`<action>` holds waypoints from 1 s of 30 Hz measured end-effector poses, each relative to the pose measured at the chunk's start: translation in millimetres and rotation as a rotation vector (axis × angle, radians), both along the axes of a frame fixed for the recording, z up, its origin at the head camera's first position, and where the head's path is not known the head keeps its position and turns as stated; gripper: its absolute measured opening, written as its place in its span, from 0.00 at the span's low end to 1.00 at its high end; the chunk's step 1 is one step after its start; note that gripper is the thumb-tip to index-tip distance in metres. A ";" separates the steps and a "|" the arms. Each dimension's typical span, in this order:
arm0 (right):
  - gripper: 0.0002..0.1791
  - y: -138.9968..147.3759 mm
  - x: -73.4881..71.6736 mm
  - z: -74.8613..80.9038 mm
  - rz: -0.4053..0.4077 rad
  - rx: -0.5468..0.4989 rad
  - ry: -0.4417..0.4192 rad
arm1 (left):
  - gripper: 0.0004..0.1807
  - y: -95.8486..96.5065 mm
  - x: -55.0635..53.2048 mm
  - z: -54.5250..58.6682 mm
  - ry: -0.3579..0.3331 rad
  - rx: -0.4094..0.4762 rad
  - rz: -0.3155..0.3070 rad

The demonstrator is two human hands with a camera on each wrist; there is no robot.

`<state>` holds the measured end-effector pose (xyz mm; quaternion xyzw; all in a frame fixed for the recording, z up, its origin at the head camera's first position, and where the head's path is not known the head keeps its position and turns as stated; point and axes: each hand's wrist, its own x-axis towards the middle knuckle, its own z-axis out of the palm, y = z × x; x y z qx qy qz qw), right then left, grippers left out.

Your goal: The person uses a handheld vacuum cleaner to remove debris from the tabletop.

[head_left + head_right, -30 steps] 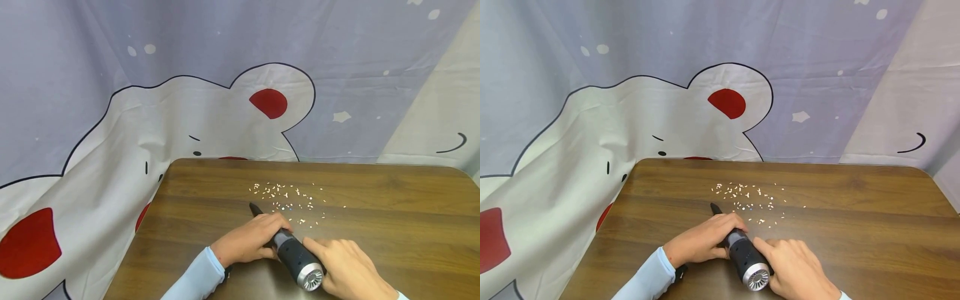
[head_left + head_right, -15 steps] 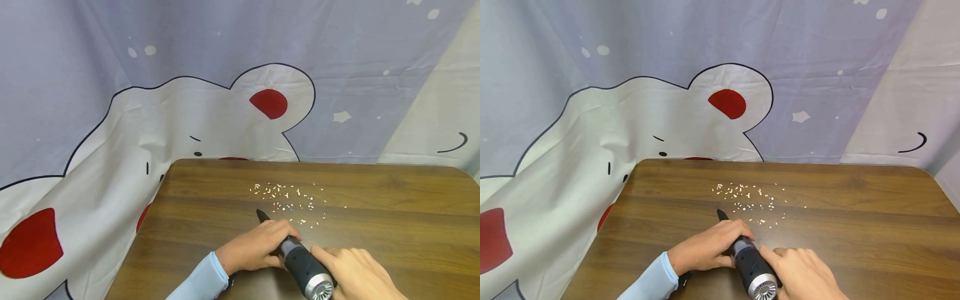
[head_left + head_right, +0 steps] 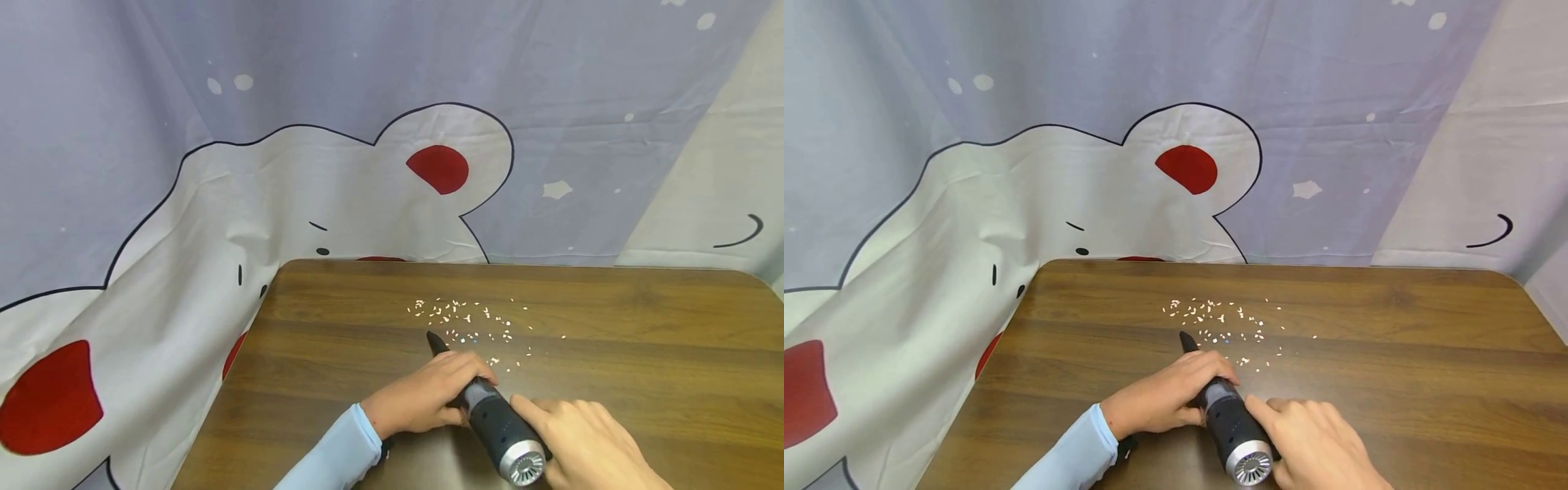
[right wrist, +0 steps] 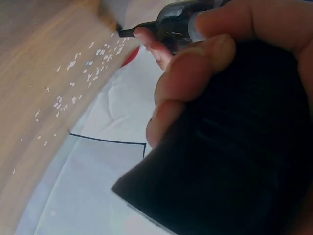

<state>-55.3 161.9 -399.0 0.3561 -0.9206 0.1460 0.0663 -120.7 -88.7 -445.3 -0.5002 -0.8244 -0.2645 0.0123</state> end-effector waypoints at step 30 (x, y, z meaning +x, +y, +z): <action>0.26 -16.0 -33.0 -5.5 -0.039 0.073 0.080 | 0.37 -12.9 -30.4 -7.5 -0.022 -0.024 0.062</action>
